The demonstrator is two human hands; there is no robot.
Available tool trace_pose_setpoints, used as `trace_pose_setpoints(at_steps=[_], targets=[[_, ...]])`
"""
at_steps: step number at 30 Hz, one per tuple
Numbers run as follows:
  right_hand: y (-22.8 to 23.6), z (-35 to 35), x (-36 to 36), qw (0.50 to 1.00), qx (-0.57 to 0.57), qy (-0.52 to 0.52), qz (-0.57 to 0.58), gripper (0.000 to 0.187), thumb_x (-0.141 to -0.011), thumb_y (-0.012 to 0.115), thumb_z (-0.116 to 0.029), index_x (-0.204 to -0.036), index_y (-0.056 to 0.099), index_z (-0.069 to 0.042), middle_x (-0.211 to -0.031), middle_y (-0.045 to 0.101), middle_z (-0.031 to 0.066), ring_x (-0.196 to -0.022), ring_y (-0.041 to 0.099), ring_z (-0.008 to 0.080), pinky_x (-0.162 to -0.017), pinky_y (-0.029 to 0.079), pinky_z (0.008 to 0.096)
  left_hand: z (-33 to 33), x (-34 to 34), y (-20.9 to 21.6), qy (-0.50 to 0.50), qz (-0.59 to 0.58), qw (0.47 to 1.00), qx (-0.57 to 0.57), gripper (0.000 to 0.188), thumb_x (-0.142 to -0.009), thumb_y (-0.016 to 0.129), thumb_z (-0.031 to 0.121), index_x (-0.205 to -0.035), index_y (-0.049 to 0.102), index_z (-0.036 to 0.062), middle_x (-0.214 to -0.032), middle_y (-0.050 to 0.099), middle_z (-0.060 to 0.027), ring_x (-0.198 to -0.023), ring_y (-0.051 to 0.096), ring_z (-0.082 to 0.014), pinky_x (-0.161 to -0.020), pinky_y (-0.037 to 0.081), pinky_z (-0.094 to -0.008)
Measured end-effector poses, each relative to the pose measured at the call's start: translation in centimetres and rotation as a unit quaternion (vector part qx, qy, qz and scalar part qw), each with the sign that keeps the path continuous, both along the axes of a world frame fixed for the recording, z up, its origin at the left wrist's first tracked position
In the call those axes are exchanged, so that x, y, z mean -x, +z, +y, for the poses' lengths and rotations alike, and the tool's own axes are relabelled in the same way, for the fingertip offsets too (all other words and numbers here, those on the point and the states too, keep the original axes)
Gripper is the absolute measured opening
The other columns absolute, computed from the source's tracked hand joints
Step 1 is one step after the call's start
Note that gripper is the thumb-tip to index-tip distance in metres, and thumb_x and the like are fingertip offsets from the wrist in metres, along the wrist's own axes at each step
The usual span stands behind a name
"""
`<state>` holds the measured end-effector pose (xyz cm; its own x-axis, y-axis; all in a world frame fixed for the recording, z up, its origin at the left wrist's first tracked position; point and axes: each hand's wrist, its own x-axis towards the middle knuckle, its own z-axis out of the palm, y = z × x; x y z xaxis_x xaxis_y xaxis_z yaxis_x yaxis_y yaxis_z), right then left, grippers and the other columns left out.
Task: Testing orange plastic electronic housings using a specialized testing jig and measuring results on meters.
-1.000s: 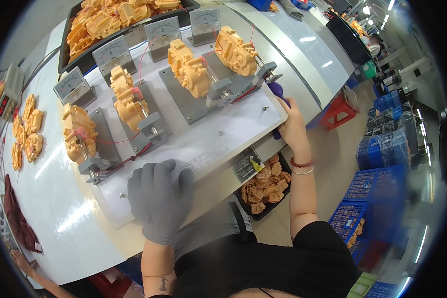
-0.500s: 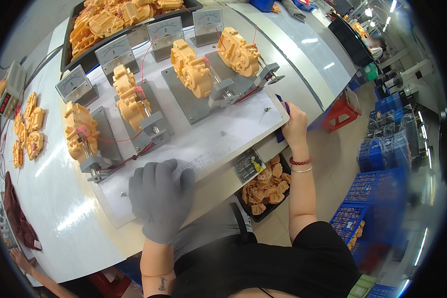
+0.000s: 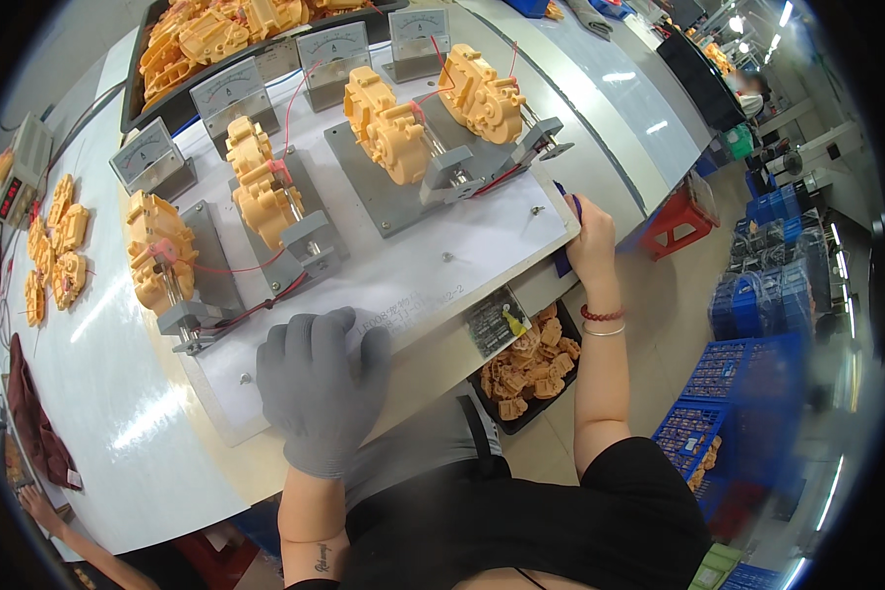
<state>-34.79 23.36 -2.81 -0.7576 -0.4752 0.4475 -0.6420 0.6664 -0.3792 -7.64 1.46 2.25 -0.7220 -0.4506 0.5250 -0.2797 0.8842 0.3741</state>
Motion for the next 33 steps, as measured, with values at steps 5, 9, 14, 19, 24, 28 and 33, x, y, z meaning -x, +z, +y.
trace_pose_setpoints(at_steps=[5,9,14,19,24,28,33], targets=[[-0.1,0.1,-0.2,1.0,-0.007,-0.005,0.002,0.018,-0.089,0.056,-0.014,-0.087,0.058,0.003,-0.082,0.056,0.0268,-0.08,0.055,0.0463,-0.064,0.046,0.0418,0.0,0.0,0.1,-0.001,0.004,1.0,0.003,0.017,-0.071,0.07,0.018,-0.082,0.058,0.0104,-0.073,0.056,-0.0046,-0.068,0.053,-0.0251,-0.062,0.041,-0.037],[0.1,-0.2,-0.5,1.0,-0.007,0.005,0.028,0.03,-0.096,0.049,-0.021,-0.078,0.051,0.002,-0.076,0.055,0.0254,-0.075,0.053,0.0467,-0.062,0.041,0.0494,-0.1,0.0,0.0,-0.006,0.008,1.0,0.009,0.018,-0.071,0.07,0.017,-0.082,0.058,0.0098,-0.073,0.056,-0.0048,-0.068,0.054,-0.0248,-0.061,0.041,-0.0368],[0.5,-0.5,-0.7,0.999,-0.017,-0.001,0.032,0.029,-0.096,0.049,-0.02,-0.078,0.051,0.002,-0.076,0.055,0.0248,-0.077,0.053,0.0466,-0.063,0.041,0.0493,-0.1,-0.1,0.0,-0.006,0.006,1.0,0.004,0.019,-0.071,0.071,0.017,-0.084,0.058,0.0094,-0.074,0.056,-0.0048,-0.068,0.054,-0.025,-0.061,0.041,-0.0367],[0.7,-1.1,-0.2,0.999,-0.022,-0.016,0.046,0.027,-0.095,0.049,-0.019,-0.079,0.052,0.002,-0.079,0.057,0.0229,-0.078,0.054,0.0457,-0.065,0.042,0.0491,-0.2,-0.2,-0.1,-0.014,0.001,1.0,0.002,0.02,-0.072,0.071,0.017,-0.086,0.058,0.0097,-0.076,0.056,-0.0048,-0.069,0.053,-0.0252,-0.062,0.04,-0.0366],[0.7,-1.7,1.5,0.998,-0.04,-0.05,0.005,0.022,-0.093,0.049,-0.019,-0.088,0.057,0.0,-0.087,0.058,0.0205,-0.08,0.056,0.0433,-0.068,0.045,0.0479,-0.1,-0.2,-0.1,-0.015,0.0,1.0,0.004,0.02,-0.072,0.071,0.018,-0.086,0.058,0.0099,-0.076,0.055,-0.0047,-0.069,0.053,-0.0253,-0.062,0.04,-0.0368],[-0.2,-2.1,1.8,0.998,-0.047,-0.039,0.006,0.018,-0.091,0.051,-0.017,-0.098,0.055,-0.001,-0.099,0.057,0.0201,-0.086,0.056,0.0418,-0.071,0.046,0.0463,-0.1,-0.2,-0.1,-0.013,0.003,1.0,0.004,0.021,-0.073,0.071,0.018,-0.087,0.058,0.0098,-0.076,0.055,-0.0046,-0.069,0.053,-0.0254,-0.061,0.04,-0.0372],[1.3,-1.3,1.0,0.994,-0.017,0.047,0.094,0.026,-0.085,0.059,-0.008,-0.109,0.052,-0.002,-0.109,0.055,0.0185,-0.097,0.054,0.0368,-0.082,0.044,0.0422,-0.2,-0.3,-0.1,-0.018,0.003,1.0,0.003,0.02,-0.073,0.07,0.018,-0.088,0.058,0.0098,-0.077,0.055,-0.0048,-0.069,0.053,-0.0254,-0.061,0.04,-0.0372]])
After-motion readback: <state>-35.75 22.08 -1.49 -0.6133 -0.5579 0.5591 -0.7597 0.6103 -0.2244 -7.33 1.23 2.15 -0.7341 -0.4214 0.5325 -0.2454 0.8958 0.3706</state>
